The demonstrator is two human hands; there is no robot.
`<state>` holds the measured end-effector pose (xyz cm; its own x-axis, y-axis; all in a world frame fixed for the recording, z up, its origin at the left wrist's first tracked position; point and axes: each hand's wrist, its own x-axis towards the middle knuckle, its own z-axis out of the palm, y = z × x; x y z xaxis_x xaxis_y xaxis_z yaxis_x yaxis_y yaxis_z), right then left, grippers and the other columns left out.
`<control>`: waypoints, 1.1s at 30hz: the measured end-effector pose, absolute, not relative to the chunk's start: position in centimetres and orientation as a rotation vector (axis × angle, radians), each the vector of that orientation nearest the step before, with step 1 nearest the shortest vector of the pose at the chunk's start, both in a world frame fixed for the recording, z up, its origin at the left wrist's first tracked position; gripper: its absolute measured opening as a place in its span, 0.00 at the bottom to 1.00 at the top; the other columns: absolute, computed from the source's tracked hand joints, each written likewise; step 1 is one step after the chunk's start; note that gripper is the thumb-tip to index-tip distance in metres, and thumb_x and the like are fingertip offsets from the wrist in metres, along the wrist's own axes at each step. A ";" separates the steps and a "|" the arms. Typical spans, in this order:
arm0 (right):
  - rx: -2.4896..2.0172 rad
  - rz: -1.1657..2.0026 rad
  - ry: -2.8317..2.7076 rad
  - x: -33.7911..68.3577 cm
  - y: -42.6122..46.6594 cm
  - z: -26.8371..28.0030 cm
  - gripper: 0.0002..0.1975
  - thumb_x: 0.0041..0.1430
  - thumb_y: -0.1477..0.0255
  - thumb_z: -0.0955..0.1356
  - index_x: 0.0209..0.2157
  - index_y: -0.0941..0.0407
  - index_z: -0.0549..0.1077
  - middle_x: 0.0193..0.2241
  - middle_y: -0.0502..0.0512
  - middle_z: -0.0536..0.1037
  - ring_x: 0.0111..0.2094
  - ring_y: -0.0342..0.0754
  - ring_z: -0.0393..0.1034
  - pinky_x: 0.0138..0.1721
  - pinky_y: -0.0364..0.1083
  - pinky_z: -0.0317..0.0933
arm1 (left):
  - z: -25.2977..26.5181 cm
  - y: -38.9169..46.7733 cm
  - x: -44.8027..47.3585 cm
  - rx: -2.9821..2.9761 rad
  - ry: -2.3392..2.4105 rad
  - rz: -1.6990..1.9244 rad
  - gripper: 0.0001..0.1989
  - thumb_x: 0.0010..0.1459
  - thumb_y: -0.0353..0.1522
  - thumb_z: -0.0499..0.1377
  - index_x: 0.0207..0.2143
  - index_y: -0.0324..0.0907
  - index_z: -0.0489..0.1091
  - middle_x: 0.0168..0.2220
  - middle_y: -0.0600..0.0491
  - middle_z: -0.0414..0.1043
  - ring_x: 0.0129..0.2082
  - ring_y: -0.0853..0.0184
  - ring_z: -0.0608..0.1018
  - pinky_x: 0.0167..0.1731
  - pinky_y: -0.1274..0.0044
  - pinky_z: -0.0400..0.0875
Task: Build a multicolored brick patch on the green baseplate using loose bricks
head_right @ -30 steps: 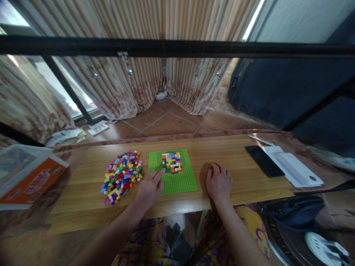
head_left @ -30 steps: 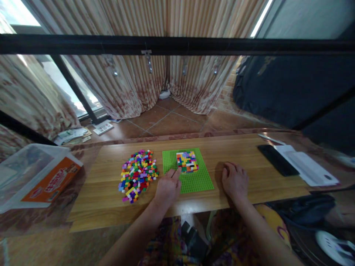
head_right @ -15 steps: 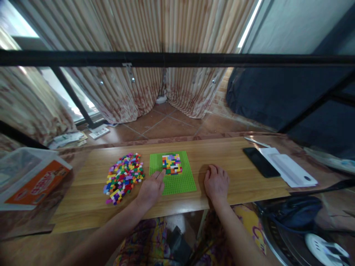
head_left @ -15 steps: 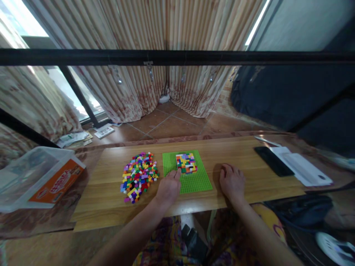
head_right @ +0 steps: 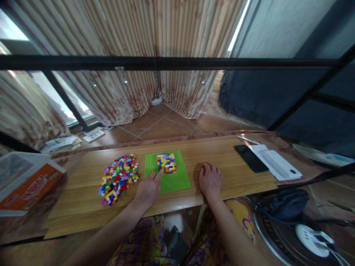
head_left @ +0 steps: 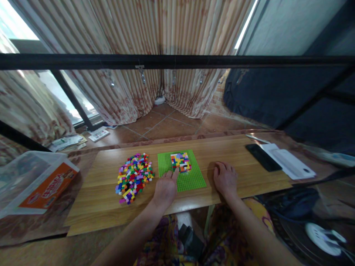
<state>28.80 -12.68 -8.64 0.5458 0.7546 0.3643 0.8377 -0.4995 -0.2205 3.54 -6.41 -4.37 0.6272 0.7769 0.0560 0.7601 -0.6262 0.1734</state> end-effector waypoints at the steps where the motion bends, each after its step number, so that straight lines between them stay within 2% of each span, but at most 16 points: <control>1: -2.409 -0.311 -1.305 28.8 -12.7 -8.7 0.15 0.63 0.70 0.60 0.47 0.57 0.73 0.48 0.60 0.75 0.46 0.54 0.64 0.44 0.50 0.53 | -4.4 -6.4 3.6 2.714 1.294 0.215 0.28 0.58 0.23 0.50 0.61 0.40 0.60 0.40 0.47 0.73 0.40 0.62 0.75 0.39 0.73 0.71; 5: -2.389 -0.312 -1.287 28.9 -12.7 -8.8 0.15 0.63 0.69 0.60 0.46 0.57 0.73 0.48 0.60 0.75 0.45 0.54 0.63 0.44 0.50 0.52 | -4.8 -6.3 3.5 2.698 1.292 0.292 0.27 0.58 0.23 0.51 0.60 0.41 0.62 0.40 0.47 0.72 0.38 0.62 0.76 0.38 0.72 0.72; 11: -2.385 -0.319 -1.299 28.9 -12.7 -9.0 0.16 0.63 0.70 0.60 0.47 0.57 0.73 0.48 0.61 0.74 0.45 0.54 0.63 0.44 0.50 0.52 | -5.2 -6.1 3.3 2.651 1.274 0.390 0.28 0.56 0.22 0.52 0.60 0.40 0.63 0.40 0.48 0.73 0.39 0.63 0.76 0.41 0.72 0.72; 18: -2.394 -0.307 -1.283 28.9 -12.7 -8.8 0.16 0.63 0.69 0.60 0.46 0.57 0.73 0.48 0.60 0.75 0.45 0.54 0.63 0.44 0.50 0.52 | -4.9 -6.3 3.0 2.445 1.236 0.544 0.23 0.59 0.24 0.50 0.57 0.42 0.66 0.42 0.49 0.74 0.38 0.65 0.77 0.39 0.75 0.72; 21: -2.388 -0.306 -1.280 28.9 -12.7 -8.7 0.15 0.63 0.69 0.60 0.46 0.57 0.74 0.47 0.60 0.75 0.45 0.54 0.63 0.44 0.50 0.52 | -4.7 -6.6 3.5 2.341 1.224 0.651 0.19 0.60 0.25 0.51 0.54 0.39 0.66 0.43 0.48 0.73 0.38 0.66 0.77 0.39 0.75 0.72; 27: -2.384 -0.309 -1.271 28.8 -12.6 -8.6 0.15 0.62 0.71 0.60 0.46 0.57 0.74 0.48 0.59 0.75 0.46 0.54 0.63 0.43 0.50 0.52 | -3.7 -5.4 5.6 2.376 1.192 0.703 0.11 0.62 0.26 0.51 0.44 0.42 0.69 0.41 0.50 0.74 0.37 0.67 0.77 0.39 0.75 0.72; 33: -2.376 -0.296 -1.268 28.8 -12.6 -8.6 0.15 0.61 0.73 0.60 0.46 0.56 0.73 0.47 0.59 0.75 0.45 0.53 0.63 0.43 0.49 0.52 | -3.5 -3.9 6.6 2.564 1.140 0.639 0.10 0.61 0.26 0.53 0.41 0.43 0.72 0.40 0.51 0.73 0.38 0.67 0.76 0.40 0.76 0.71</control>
<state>28.79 -12.59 -8.60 0.5591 0.7374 0.3790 0.8290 -0.4900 -0.2697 6.63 -3.87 -3.50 0.5946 0.7517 0.2854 0.6360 -0.6569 0.4050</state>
